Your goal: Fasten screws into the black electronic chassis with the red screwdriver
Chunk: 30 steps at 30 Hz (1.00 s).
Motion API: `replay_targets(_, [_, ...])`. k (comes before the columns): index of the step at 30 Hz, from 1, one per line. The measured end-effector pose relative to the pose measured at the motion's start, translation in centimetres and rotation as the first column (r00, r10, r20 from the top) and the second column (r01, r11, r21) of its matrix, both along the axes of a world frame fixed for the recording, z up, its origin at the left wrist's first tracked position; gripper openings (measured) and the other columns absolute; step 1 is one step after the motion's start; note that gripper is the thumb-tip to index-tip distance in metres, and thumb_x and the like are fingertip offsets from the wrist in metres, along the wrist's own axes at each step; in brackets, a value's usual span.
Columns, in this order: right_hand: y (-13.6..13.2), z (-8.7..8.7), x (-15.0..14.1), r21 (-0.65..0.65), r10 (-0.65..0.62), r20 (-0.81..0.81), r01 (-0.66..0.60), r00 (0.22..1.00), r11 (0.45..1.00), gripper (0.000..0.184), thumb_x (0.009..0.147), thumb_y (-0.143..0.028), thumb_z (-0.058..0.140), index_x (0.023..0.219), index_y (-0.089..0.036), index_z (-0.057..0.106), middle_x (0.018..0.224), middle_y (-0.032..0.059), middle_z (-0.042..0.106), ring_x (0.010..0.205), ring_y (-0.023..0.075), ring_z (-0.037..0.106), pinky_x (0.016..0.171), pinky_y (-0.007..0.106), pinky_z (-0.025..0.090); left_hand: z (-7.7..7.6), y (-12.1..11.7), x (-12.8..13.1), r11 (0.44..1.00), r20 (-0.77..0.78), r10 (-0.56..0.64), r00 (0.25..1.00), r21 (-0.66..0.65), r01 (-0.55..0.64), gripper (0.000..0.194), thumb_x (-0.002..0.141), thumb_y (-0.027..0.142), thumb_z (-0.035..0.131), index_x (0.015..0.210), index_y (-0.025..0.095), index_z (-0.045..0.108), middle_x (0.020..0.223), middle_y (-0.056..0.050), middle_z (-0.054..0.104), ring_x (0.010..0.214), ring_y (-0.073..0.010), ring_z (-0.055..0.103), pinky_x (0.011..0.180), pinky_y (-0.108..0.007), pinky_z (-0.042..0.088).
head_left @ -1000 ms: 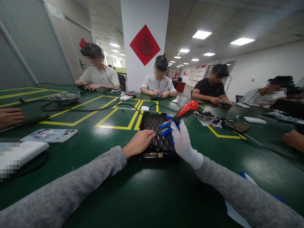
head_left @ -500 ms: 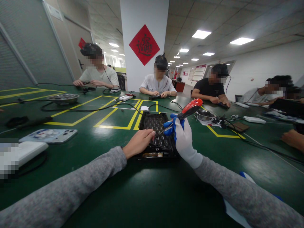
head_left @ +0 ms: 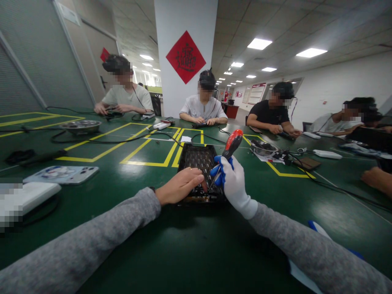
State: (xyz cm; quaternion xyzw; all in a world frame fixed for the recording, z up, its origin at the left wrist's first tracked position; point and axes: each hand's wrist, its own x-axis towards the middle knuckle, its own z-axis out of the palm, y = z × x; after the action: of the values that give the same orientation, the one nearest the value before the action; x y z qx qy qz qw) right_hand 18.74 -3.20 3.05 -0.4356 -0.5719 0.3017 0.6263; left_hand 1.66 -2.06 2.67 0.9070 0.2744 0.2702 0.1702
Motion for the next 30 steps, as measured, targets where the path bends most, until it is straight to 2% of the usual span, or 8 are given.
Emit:
replay_targets(10, [0.37,-0.33,0.07,0.038,-0.045,0.074,0.042,0.996,0.998,0.034,0.082,-0.047,0.042,0.088,-0.017,0.056,0.058,-0.0023,0.055,0.048,0.0091,0.049,0.048,0.021,0.039,0.22,-0.07,0.00,0.994,-0.154,-0.027,0.988,0.103,0.043,0.056,0.093,0.038,0.013,0.085,0.017,0.064,0.082,-0.004,0.052,0.076,-0.0147,0.045,0.079,-0.029,0.032])
replay_targets(17, [0.44,-0.39,0.05,0.053,-0.053,0.090,0.048,0.995,0.997,0.033,0.081,-0.046,0.043,0.085,-0.017,0.057,0.056,-0.0027,0.055,0.046,0.0090,0.046,0.047,0.021,0.038,0.54,-0.16,0.27,0.988,-0.213,-0.034,0.977,0.142,0.066,0.055,0.093,0.038,0.016,0.079,0.017,0.064,0.079,-0.005,0.053,0.076,-0.0153,0.046,0.079,-0.029,0.032])
replay_targets(23, [0.53,-0.31,-0.05,0.051,-0.064,0.054,0.062,0.996,0.997,0.031,0.080,-0.046,0.045,0.081,-0.017,0.056,0.055,-0.0026,0.054,0.047,0.0095,0.047,0.047,0.021,0.038,0.52,-0.13,0.25,0.989,-0.186,-0.050,0.981,0.125,0.074,0.055,0.092,0.039,0.016,0.076,0.016,0.064,0.078,-0.005,0.052,0.075,-0.0157,0.046,0.079,-0.030,0.032])
replay_targets(30, [0.49,-0.42,0.04,0.026,-0.040,-0.031,0.041,0.999,0.999,0.032,0.079,-0.047,0.045,0.084,-0.017,0.056,0.056,-0.0025,0.054,0.044,0.0087,0.046,0.045,0.021,0.039,0.49,-0.20,0.22,0.992,-0.205,-0.040,0.978,0.113,0.065,0.055,0.092,0.039,0.015,0.078,0.017,0.063,0.080,-0.005,0.053,0.076,-0.0157,0.046,0.080,-0.030,0.032])
